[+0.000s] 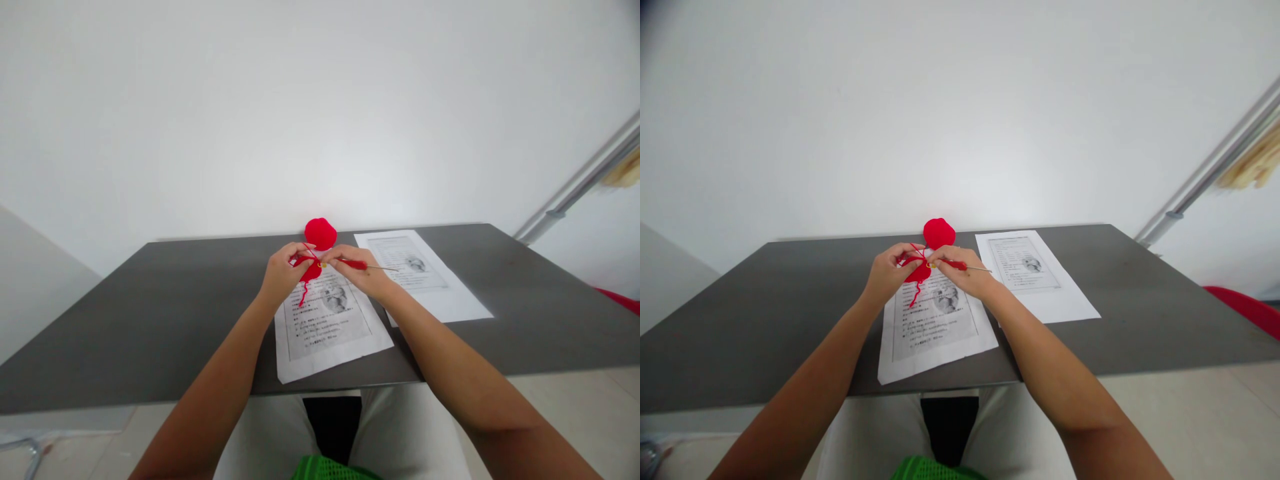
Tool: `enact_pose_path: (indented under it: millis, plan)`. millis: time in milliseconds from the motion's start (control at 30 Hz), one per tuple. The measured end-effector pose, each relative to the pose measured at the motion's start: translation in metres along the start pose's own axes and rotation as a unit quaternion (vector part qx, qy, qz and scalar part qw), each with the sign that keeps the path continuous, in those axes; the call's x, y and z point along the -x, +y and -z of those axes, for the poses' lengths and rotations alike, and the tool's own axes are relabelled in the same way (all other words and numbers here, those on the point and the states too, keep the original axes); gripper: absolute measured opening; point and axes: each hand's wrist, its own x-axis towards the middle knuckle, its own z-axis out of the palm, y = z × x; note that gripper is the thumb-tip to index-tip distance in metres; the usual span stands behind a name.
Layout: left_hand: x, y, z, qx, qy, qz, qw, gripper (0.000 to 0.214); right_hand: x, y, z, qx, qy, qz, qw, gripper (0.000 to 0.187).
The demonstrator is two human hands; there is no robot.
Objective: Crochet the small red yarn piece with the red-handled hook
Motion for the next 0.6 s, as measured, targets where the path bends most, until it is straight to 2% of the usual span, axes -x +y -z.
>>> enact_pose_path:
  millis: [233, 600]
  plan:
    - [0.0001, -0.0012, -0.0005, -0.043, 0.016, -0.030, 0.999, 0.017, 0.0019, -0.0024, -0.0021, 0.054, -0.008, 0.034, 0.998, 0.018]
    - [0.0015, 0.0000, -0.0017, -0.054, 0.036, -0.036, 0.997, 0.010, 0.0015, 0.0011, -0.0099, 0.166, -0.020, 0.205, 0.964, 0.021]
